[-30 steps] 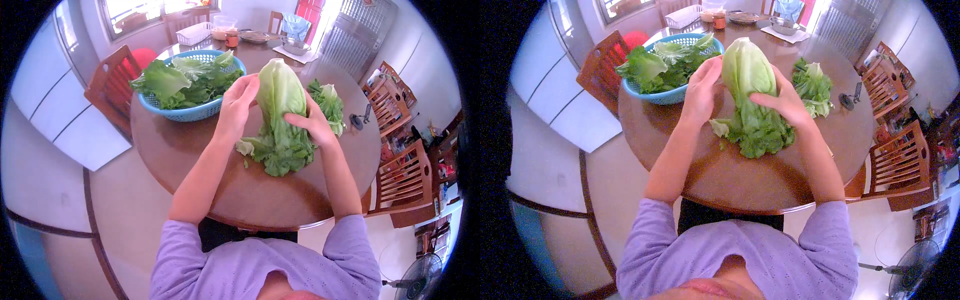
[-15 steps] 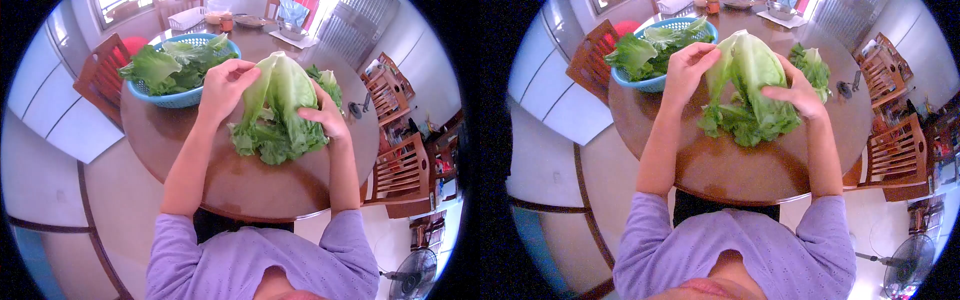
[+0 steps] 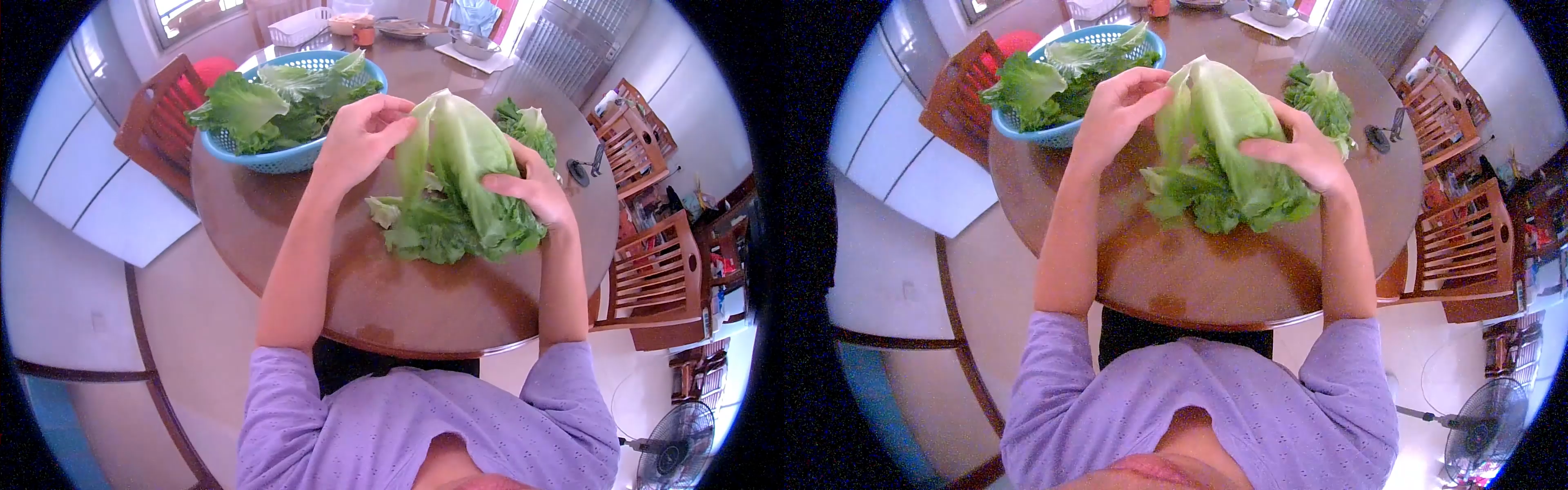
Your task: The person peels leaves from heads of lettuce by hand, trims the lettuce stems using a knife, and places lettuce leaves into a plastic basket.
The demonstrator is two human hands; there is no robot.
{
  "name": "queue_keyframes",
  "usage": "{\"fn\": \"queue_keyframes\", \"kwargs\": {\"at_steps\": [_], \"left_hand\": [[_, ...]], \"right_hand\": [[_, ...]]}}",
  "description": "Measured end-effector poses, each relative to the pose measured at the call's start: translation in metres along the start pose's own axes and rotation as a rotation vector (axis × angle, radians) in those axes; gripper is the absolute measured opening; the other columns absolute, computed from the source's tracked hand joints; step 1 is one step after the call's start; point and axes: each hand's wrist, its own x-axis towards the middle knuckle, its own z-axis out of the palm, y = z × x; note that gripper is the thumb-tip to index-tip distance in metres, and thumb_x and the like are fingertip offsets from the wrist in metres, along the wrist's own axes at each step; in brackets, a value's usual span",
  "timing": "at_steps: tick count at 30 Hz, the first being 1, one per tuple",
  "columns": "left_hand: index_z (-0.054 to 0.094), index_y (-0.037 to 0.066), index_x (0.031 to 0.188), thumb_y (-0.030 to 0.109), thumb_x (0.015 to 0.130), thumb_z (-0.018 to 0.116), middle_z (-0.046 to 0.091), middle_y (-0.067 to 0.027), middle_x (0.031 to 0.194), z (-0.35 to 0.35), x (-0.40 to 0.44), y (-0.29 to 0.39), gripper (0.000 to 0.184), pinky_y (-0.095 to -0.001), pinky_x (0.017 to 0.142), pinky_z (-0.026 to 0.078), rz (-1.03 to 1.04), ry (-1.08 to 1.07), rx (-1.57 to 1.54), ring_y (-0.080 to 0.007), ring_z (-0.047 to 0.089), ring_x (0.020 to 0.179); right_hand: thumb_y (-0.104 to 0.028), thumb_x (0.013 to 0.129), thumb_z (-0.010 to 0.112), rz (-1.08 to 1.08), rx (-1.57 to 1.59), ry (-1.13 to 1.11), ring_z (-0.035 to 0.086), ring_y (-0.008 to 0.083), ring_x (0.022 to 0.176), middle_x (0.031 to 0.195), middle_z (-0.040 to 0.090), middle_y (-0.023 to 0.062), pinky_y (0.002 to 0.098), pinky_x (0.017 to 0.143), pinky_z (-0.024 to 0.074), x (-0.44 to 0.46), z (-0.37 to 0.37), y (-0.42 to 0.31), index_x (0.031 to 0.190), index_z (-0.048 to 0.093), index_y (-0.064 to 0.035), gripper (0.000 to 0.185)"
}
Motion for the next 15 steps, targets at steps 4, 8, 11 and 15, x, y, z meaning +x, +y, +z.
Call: {"fn": "queue_keyframes", "kwargs": {"at_steps": [4,8,11,15], "left_hand": [[0.066,-0.002,0.100,0.017,0.090,0.063,0.065,-0.0009,0.083,0.007,0.000,0.006,0.022,-0.0218,0.067,0.047,0.002,0.035,-0.026,-0.0068,0.058,0.074],[0.066,-0.001,0.099,0.015,0.090,0.063,0.064,-0.0009,0.083,0.003,-0.001,0.013,0.019,-0.0218,0.067,0.046,0.060,0.012,0.099,-0.0069,0.057,0.073],[0.065,-0.002,0.095,0.012,0.090,0.062,0.062,-0.0002,0.083,-0.004,0.001,0.007,0.015,-0.0215,0.070,0.045,0.192,-0.078,0.178,-0.0064,0.055,0.076],[0.064,-0.002,0.093,0.010,0.089,0.061,0.061,0.0006,0.084,-0.014,0.003,0.008,0.012,-0.0215,0.073,0.044,0.224,-0.180,0.172,-0.0058,0.054,0.080]], "right_hand": [[-0.016,0.072,0.077,-0.085,-0.088,0.005,0.053,0.0144,0.109,0.120,0.059,0.0059,0.0286,0.097,0.0397,-0.004,0.013,-0.011,0.133,0.049,-0.0002,0.069],[-0.014,0.072,0.077,-0.122,-0.130,0.007,0.053,0.0140,0.108,0.118,0.060,0.0060,0.0285,0.097,0.0401,-0.010,0.016,-0.015,0.131,0.050,0.0007,0.066],[-0.013,0.073,0.076,-0.055,-0.064,-0.060,0.054,0.0133,0.106,0.116,0.061,0.0054,0.0280,0.096,0.0407,-0.014,0.008,-0.018,0.129,0.052,0.0011,0.063],[-0.014,0.072,0.075,0.024,0.037,-0.108,0.055,0.0126,0.103,0.113,0.062,0.0048,0.0273,0.093,0.0422,-0.016,0.001,-0.015,0.126,0.054,0.0017,0.060]]}}
